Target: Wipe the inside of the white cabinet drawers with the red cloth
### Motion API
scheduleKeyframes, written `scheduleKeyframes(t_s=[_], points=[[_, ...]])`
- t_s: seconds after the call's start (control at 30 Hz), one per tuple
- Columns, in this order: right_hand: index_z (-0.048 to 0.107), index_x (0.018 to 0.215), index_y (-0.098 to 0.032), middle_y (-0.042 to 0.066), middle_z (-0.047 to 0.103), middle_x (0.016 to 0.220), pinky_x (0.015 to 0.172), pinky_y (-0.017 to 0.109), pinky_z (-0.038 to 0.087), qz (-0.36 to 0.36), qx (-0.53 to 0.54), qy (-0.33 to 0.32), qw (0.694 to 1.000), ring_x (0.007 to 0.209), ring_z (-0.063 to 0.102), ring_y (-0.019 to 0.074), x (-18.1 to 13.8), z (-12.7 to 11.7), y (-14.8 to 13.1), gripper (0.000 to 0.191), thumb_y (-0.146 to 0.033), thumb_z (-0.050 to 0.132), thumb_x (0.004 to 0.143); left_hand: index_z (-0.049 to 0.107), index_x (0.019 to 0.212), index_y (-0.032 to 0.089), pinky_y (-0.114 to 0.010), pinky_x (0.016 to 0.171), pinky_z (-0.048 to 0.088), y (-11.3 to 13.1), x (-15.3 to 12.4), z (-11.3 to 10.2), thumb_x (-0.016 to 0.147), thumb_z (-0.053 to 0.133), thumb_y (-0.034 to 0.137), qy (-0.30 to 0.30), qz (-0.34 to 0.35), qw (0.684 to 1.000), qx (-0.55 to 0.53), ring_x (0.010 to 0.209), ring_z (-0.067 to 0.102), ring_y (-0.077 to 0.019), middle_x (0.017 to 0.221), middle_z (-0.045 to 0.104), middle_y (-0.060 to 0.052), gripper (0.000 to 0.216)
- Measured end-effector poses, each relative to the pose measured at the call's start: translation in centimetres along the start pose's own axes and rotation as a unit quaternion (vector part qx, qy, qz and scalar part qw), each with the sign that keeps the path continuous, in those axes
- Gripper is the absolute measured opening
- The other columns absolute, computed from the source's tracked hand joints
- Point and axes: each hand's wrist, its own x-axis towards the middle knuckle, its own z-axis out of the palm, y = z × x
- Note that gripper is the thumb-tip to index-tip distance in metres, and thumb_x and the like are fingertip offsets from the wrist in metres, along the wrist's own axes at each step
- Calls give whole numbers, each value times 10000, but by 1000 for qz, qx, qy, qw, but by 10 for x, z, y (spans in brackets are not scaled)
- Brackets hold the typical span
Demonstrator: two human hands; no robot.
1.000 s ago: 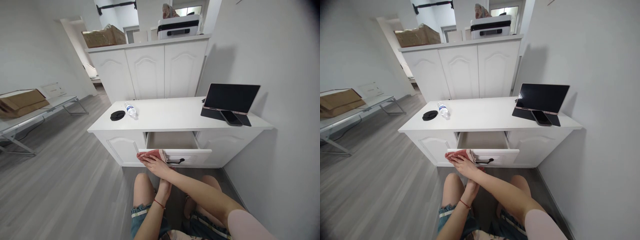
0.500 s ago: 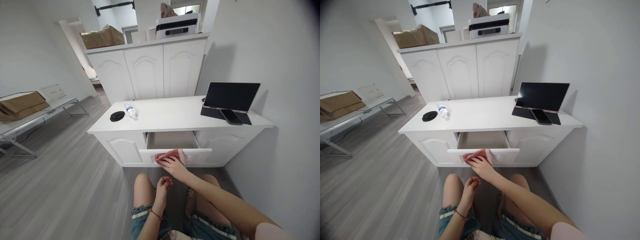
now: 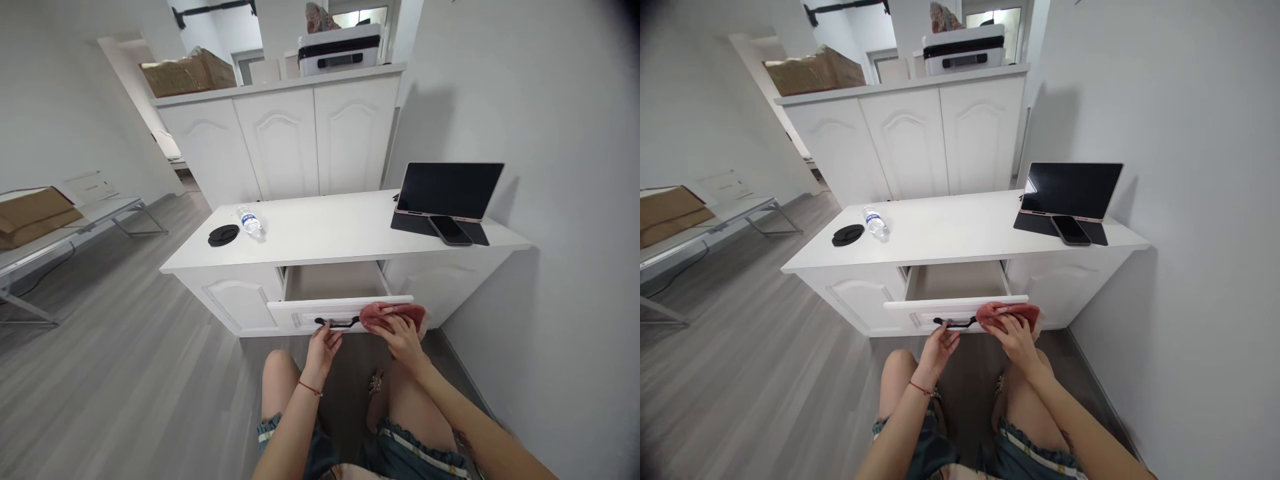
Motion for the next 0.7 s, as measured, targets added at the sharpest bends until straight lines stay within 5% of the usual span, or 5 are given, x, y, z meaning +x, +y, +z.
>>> scheduleKeyframes(t_s=[0.13,0.33,0.7], points=[[738,1020,-269,115,587,1117,886,515,462,155,5,57,986,1062,549,315,-26,19,-1,403,-108,422,828,538,735,196,-297,726,527,-2,3,4,641,871,316,21,17,1000,15,664,704,-162,638,629,30,366],[631,947,-218,111,484,1089,882,515,466,327,104,107,933,1045,515,295,-29,51,-38,274,-119,430,790,525,720,191,-288,740,518,1,3,5,625,881,319,23,21,998,47,657,689,-144,641,616,29,390],[337,886,-274,-35,441,838,672,283,460,560,324,222,729,728,482,147,5,106,-102,255,-285,502,692,540,708,179,-300,729,565,3,-2,8,691,839,252,18,10,999,36,685,696,-154,671,652,-9,307]])
